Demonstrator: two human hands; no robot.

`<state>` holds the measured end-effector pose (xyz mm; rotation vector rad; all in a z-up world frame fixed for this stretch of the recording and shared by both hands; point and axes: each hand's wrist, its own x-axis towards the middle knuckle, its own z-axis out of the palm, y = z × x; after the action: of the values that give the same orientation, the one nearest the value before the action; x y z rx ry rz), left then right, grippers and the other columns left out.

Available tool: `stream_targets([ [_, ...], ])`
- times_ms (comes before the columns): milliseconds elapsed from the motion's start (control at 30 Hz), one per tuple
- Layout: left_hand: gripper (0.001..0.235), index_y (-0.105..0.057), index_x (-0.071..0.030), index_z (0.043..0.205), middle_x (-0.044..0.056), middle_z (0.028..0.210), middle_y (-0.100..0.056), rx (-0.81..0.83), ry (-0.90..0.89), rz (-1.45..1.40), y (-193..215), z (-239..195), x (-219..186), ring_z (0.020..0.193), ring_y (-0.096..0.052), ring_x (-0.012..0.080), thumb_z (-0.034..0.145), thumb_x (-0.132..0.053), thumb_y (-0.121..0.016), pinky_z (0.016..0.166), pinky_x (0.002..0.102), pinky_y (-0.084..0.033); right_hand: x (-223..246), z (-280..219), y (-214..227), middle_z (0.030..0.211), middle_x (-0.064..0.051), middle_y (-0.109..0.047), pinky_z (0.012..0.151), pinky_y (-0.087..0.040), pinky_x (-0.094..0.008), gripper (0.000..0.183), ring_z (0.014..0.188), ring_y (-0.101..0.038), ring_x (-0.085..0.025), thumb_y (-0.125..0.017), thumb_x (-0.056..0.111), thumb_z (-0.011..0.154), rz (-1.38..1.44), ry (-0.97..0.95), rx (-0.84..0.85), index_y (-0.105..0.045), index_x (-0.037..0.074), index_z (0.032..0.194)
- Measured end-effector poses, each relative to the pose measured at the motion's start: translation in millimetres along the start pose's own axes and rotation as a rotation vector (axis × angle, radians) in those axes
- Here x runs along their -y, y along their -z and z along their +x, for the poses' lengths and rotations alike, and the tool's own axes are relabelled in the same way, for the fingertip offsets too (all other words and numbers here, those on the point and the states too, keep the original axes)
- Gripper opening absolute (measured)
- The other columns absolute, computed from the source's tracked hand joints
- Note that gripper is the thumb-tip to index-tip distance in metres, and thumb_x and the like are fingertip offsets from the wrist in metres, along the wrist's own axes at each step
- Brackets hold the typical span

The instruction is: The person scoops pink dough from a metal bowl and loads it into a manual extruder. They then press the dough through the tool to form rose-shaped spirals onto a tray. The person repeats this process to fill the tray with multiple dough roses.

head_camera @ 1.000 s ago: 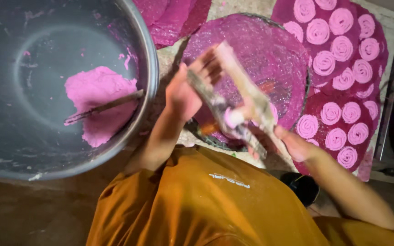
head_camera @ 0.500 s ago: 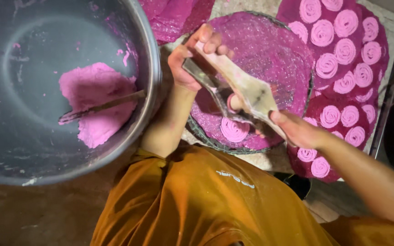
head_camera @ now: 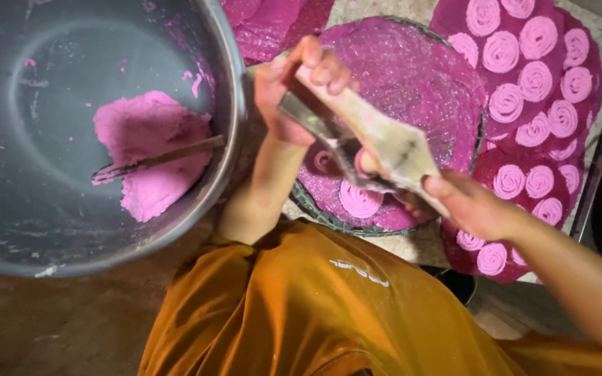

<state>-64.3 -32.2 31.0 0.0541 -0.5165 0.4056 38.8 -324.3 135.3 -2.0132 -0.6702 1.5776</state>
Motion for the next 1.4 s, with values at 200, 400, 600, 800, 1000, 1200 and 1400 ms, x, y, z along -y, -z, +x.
stream_targets([
  [200,0.034,-0.054,-0.009,0.104,0.003,0.091,-0.056,0.001,-0.019,0.016,-8,28,3,0.092,-0.056,0.0181,0.099,-0.042,-0.047,0.087,0.036,-0.049,-12,7,9,0.088,-0.014,-0.069,0.071,-0.050,-0.038,0.074,0.081,-0.061,-0.022,-0.035,0.065,0.101,-0.106,0.007,-0.144,-0.071,0.001,0.114],
  [400,0.034,-0.054,-0.011,0.106,0.003,0.093,-0.056,-0.034,0.015,0.064,-16,8,-11,0.095,-0.056,0.0188,0.098,-0.043,-0.048,0.090,0.039,-0.051,-20,2,-8,0.093,-0.011,-0.074,0.076,-0.058,-0.035,0.075,0.084,-0.070,-0.019,-0.036,0.066,0.097,0.111,0.088,0.007,-0.070,0.000,0.106],
  [600,0.034,-0.053,-0.010,0.106,0.003,0.090,-0.056,-0.064,-0.031,0.038,-7,24,14,0.089,-0.056,0.0186,0.098,-0.043,-0.048,0.087,0.036,-0.049,0,-7,6,0.089,-0.011,-0.073,0.073,-0.056,-0.036,0.074,0.078,-0.068,-0.021,-0.037,0.066,0.097,0.061,0.052,-0.123,-0.068,0.000,0.107],
  [800,0.036,-0.055,-0.009,0.106,0.003,0.090,-0.056,-0.016,0.021,0.080,-8,28,-18,0.089,-0.058,0.0181,0.099,-0.044,-0.047,0.085,0.035,-0.049,3,16,-17,0.085,-0.007,-0.073,0.073,-0.054,-0.033,0.079,0.079,-0.066,-0.017,-0.031,0.068,0.100,-0.034,0.193,-0.107,-0.071,0.000,0.101],
  [1000,0.035,-0.056,-0.009,0.104,0.005,0.090,-0.059,-0.019,-0.032,0.008,-1,6,11,0.090,-0.059,0.0193,0.100,-0.043,-0.047,0.084,0.037,-0.051,-3,-12,-14,0.083,-0.009,-0.072,0.069,-0.058,-0.036,0.076,0.074,-0.068,-0.020,-0.033,0.066,0.097,0.124,0.069,-0.029,-0.068,-0.001,0.105],
  [1200,0.037,-0.054,-0.007,0.105,0.004,0.086,-0.056,-0.085,-0.041,0.029,3,38,21,0.084,-0.056,0.0177,0.100,-0.042,-0.047,0.079,0.032,-0.047,2,0,3,0.082,-0.010,-0.070,0.062,-0.053,-0.035,0.072,0.070,-0.066,-0.019,-0.034,0.064,0.099,0.007,0.012,-0.243,-0.066,0.001,0.109],
  [1400,0.040,-0.055,-0.009,0.103,0.003,0.087,-0.056,-0.073,0.007,0.151,-11,28,-14,0.083,-0.057,0.0183,0.098,-0.047,-0.045,0.080,0.035,-0.050,0,16,-29,0.081,-0.007,-0.070,0.065,-0.056,-0.033,0.074,0.071,-0.067,-0.016,-0.035,0.067,0.101,0.110,0.208,-0.133,-0.067,0.000,0.102],
])
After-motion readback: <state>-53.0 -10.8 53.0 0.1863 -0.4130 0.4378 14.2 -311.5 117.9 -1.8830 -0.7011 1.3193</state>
